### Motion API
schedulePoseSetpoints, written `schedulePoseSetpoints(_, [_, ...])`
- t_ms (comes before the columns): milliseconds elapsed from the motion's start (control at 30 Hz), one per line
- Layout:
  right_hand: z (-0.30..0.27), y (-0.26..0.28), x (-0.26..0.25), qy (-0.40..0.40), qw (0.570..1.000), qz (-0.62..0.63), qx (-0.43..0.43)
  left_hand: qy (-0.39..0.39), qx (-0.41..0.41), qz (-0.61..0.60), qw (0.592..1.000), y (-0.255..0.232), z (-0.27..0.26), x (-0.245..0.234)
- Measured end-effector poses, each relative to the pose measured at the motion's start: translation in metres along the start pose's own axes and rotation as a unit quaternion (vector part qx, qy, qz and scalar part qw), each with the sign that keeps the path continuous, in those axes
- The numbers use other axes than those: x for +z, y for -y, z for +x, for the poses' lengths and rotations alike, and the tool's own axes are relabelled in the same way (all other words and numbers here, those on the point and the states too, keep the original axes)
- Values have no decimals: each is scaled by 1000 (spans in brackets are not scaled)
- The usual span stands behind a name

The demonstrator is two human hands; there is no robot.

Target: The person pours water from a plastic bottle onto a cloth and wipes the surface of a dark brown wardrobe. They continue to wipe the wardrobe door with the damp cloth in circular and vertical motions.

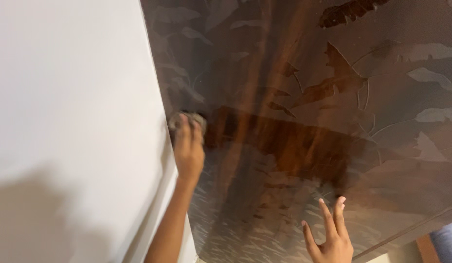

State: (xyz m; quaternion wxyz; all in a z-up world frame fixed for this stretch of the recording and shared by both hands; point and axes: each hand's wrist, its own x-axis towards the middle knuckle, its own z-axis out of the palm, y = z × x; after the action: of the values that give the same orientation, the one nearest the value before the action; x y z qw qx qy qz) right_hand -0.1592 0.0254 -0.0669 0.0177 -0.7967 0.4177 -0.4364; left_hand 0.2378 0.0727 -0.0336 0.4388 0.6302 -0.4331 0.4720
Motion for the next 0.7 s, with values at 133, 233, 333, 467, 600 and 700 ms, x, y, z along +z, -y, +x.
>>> schedulePoseSetpoints(133, [-1,-5,-8,0,999,42,-16,-30,-92,-61,993,13,18,-5])
schedulePoseSetpoints(233, [0,-5,-9,-4,999,43,-25,-44,-128,-70,988,-12,-5,-1])
schedulePoseSetpoints(333, [0,0,-9,-11,999,41,-34,-55,-138,-117,982,-64,-40,7])
schedulePoseSetpoints(467, [1,6,-11,-2,999,33,-9,-13,-45,-112,993,-89,-37,8])
schedulePoseSetpoints(600, [1,-1,-19,27,997,68,14,-11,-166,-126,978,-38,7,-17])
schedulePoseSetpoints(700, [-1,-7,-18,28,993,114,-23,-10,-242,-128,962,-43,10,-21])
